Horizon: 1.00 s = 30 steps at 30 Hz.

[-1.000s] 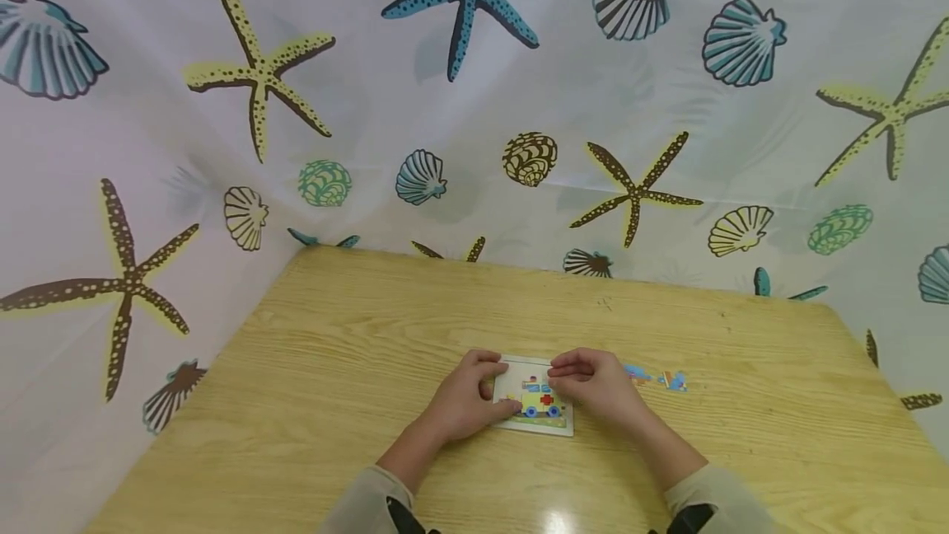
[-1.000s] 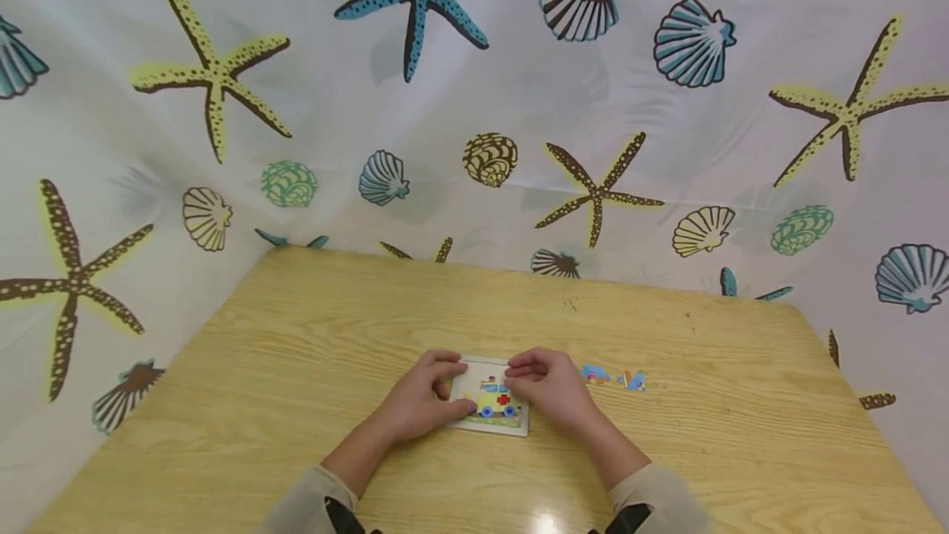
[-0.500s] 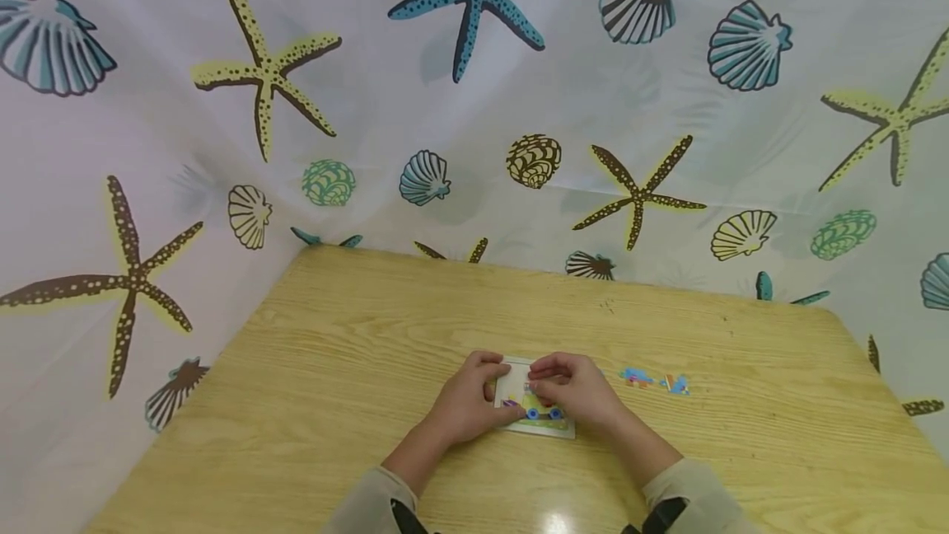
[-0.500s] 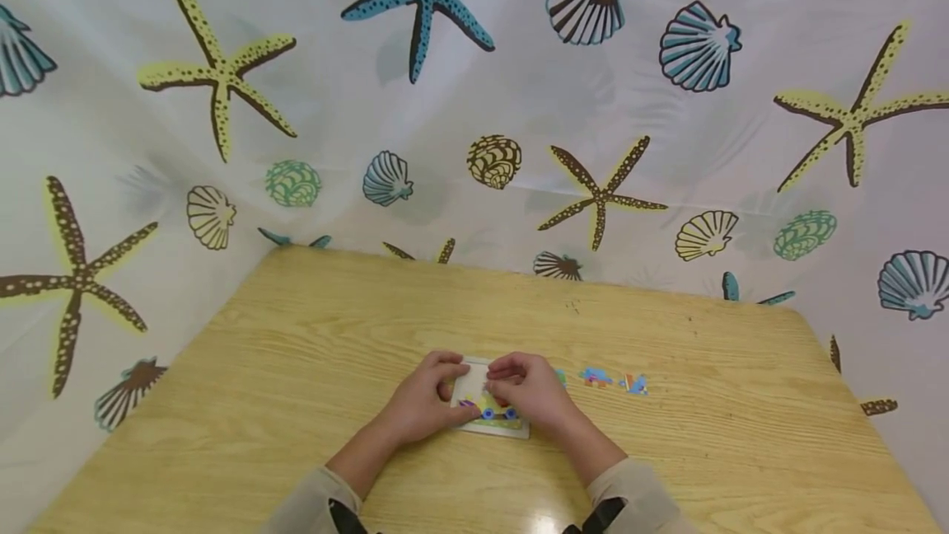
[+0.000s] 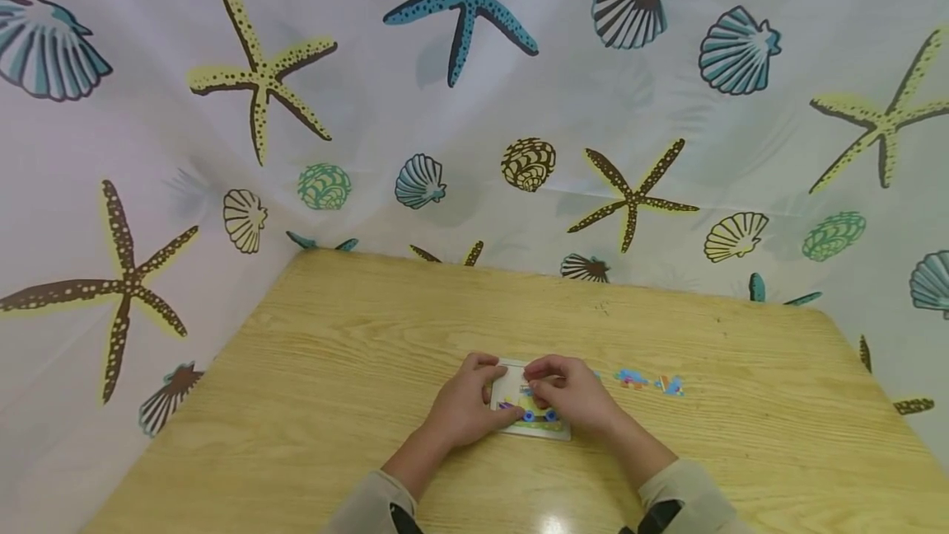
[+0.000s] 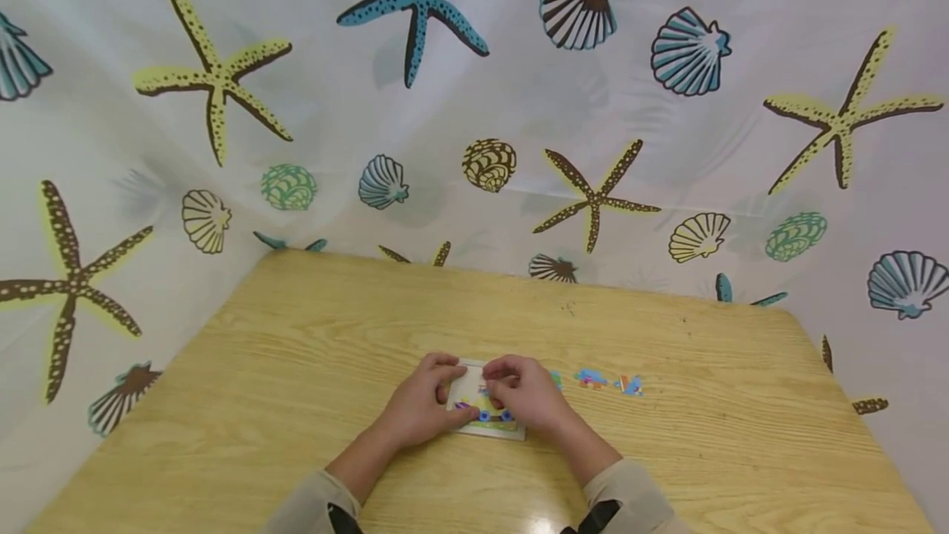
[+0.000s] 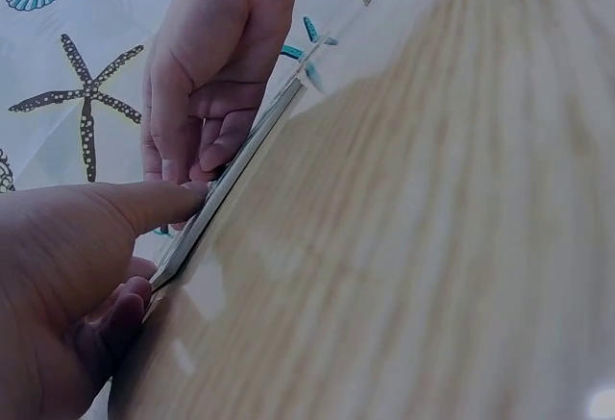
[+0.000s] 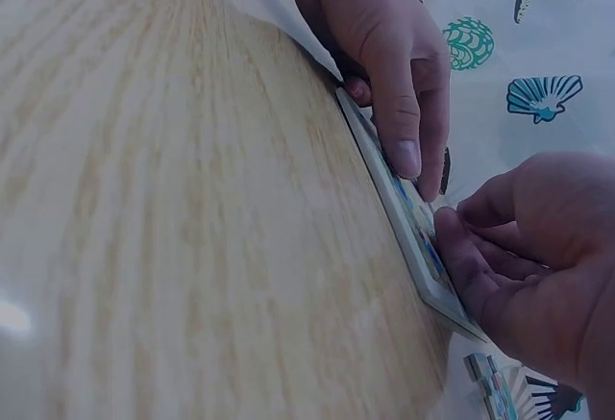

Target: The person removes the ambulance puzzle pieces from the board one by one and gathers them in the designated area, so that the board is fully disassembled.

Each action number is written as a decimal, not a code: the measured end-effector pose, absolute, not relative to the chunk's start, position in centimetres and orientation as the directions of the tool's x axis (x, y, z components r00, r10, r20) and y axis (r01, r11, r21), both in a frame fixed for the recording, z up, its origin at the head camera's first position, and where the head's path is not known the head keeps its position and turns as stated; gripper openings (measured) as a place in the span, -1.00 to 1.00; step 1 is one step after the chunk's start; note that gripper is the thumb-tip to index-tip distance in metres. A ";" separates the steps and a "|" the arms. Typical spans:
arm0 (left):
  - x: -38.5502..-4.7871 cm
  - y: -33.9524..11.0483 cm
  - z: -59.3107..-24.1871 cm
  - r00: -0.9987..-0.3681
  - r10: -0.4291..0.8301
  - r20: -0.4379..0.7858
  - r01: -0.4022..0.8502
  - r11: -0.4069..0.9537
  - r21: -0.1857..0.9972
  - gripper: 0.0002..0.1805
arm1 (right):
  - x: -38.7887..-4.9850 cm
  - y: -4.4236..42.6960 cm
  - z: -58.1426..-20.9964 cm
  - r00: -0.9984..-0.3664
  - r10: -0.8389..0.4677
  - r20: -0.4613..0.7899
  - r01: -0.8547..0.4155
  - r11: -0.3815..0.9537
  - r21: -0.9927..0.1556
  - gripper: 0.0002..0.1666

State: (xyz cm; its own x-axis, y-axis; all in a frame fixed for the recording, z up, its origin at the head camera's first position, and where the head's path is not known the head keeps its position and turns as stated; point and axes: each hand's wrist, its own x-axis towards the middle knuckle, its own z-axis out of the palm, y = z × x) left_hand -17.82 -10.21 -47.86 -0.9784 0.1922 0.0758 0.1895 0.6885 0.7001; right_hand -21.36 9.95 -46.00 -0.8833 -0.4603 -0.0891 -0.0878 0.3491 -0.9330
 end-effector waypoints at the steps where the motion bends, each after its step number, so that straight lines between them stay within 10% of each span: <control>1: -17.8 -10.2 -47.9 -0.979 0.190 0.079 0.190 0.689 0.699 -0.21 | -21.4 9.9 -46.1 -0.887 -0.453 -0.092 -0.080 0.346 -0.935 -0.71; 15: -17.9 -10.0 -48.0 -0.983 0.170 0.064 0.165 0.695 0.700 -0.18 | -22.0 10.1 -46.0 -0.900 -0.419 -0.122 -0.008 0.296 -0.955 -0.72; 30: -17.7 -9.9 -47.8 -0.985 0.161 0.060 0.156 0.689 0.708 -0.19 | -21.9 12.2 -45.0 -0.871 -0.487 -0.066 -0.228 0.520 -0.823 -0.79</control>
